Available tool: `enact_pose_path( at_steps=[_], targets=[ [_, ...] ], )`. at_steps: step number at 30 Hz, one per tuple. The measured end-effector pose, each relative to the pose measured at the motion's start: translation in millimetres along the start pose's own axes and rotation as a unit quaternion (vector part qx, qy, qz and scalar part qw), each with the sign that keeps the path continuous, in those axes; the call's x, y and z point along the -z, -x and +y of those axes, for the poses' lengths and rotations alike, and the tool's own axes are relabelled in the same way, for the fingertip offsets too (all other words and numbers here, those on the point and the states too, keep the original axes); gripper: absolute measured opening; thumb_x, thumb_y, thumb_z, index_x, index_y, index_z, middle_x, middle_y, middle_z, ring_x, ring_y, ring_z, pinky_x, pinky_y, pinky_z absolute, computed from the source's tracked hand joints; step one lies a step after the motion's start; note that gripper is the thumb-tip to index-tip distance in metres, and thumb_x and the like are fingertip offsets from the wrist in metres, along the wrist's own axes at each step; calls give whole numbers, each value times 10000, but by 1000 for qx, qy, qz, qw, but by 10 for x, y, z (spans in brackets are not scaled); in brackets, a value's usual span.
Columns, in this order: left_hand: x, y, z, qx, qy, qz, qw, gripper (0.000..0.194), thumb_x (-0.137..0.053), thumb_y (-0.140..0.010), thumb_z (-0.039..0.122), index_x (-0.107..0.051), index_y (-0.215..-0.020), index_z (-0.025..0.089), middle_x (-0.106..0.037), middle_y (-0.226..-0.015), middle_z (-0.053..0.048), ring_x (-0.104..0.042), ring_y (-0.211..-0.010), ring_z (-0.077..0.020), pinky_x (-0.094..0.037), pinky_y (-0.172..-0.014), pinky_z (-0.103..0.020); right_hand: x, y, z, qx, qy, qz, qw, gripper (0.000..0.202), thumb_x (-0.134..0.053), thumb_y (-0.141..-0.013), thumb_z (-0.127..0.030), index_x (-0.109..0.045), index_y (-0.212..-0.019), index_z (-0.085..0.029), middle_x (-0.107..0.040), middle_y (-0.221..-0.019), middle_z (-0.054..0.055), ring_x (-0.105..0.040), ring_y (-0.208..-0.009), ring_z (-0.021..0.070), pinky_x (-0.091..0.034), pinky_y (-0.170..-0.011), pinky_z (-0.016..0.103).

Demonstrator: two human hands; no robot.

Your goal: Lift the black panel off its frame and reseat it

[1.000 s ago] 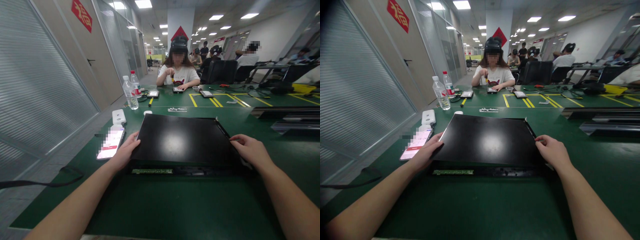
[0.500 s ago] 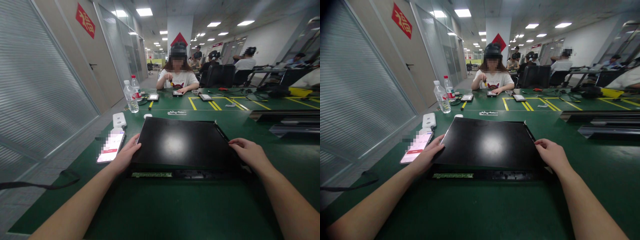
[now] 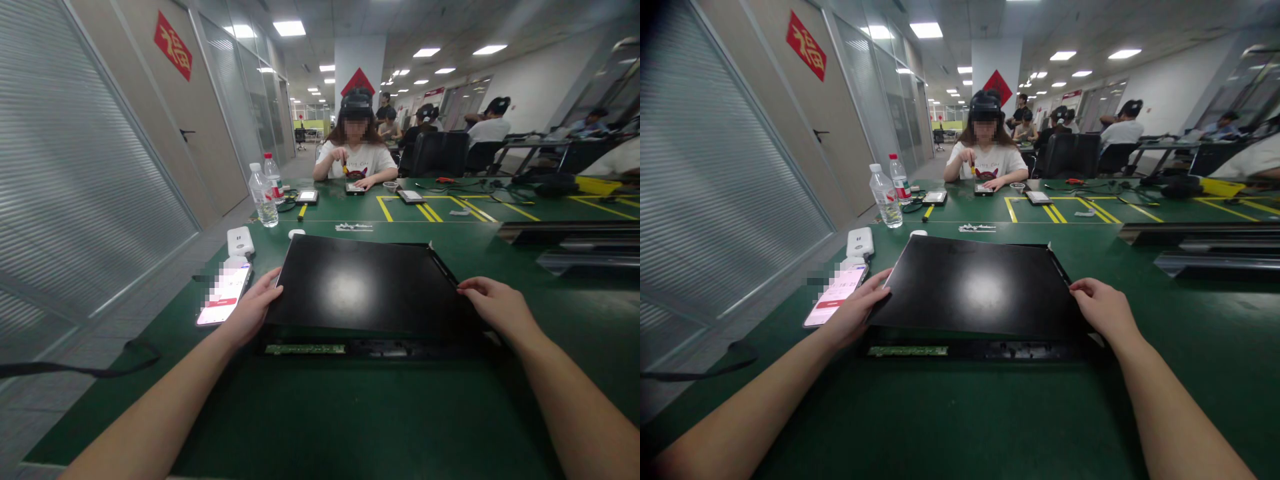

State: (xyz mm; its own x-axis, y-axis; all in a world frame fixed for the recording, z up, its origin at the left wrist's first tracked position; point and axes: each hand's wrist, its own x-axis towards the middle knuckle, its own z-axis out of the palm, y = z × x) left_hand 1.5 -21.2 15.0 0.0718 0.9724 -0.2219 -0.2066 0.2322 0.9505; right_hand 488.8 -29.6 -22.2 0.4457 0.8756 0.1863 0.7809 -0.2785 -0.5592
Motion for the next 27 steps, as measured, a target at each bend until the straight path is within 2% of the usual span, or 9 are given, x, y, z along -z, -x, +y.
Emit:
enact_pose_path(
  at_steps=[7, 16, 24, 27],
  targets=[
    [19, 3, 14, 12, 2, -8, 1000, 779, -756, -919, 99, -548, -1667, 160, -864, -1221, -151, -856, -972, -287, -664, -682, -281, 0, -7, 14, -1, -8, 2, 1000, 195, -619, -778, -405, -785, -782, -302, -794, -822, 68, -730, -832, 315, -553, -765, 428],
    [30, -17, -19, 11, 29, -13, 999, 861, -806, -867, 87, -534, -1682, 145, -826, -1343, -192, -839, -1113, -335, -695, -833, -326, -5, -13, 35, 1, -9, 2, 1000, 200, -613, -771, -411, -788, -774, -313, -788, -808, 62, -718, -809, 310, -554, -756, 434],
    [29, -20, -18, 10, 23, -10, 1000, 857, -801, -882, 90, -521, -1691, 130, -839, -1310, -191, -845, -1096, -329, -697, -797, -310, 5, -11, 18, -2, -4, -3, 1000, 215, -614, -777, -406, -795, -799, -290, -794, -841, 73, -728, -846, 309, -547, -785, 421],
    [16, -12, -15, 10, 28, -10, 1000, 873, -813, -867, 79, -536, -1691, 165, -844, -1306, -176, -846, -1103, -335, -702, -817, -317, 0, -10, 6, -13, -5, -2, 1000, 208, -620, -765, -395, -797, -790, -288, -799, -848, 74, -733, -854, 308, -547, -804, 420]
  ],
)
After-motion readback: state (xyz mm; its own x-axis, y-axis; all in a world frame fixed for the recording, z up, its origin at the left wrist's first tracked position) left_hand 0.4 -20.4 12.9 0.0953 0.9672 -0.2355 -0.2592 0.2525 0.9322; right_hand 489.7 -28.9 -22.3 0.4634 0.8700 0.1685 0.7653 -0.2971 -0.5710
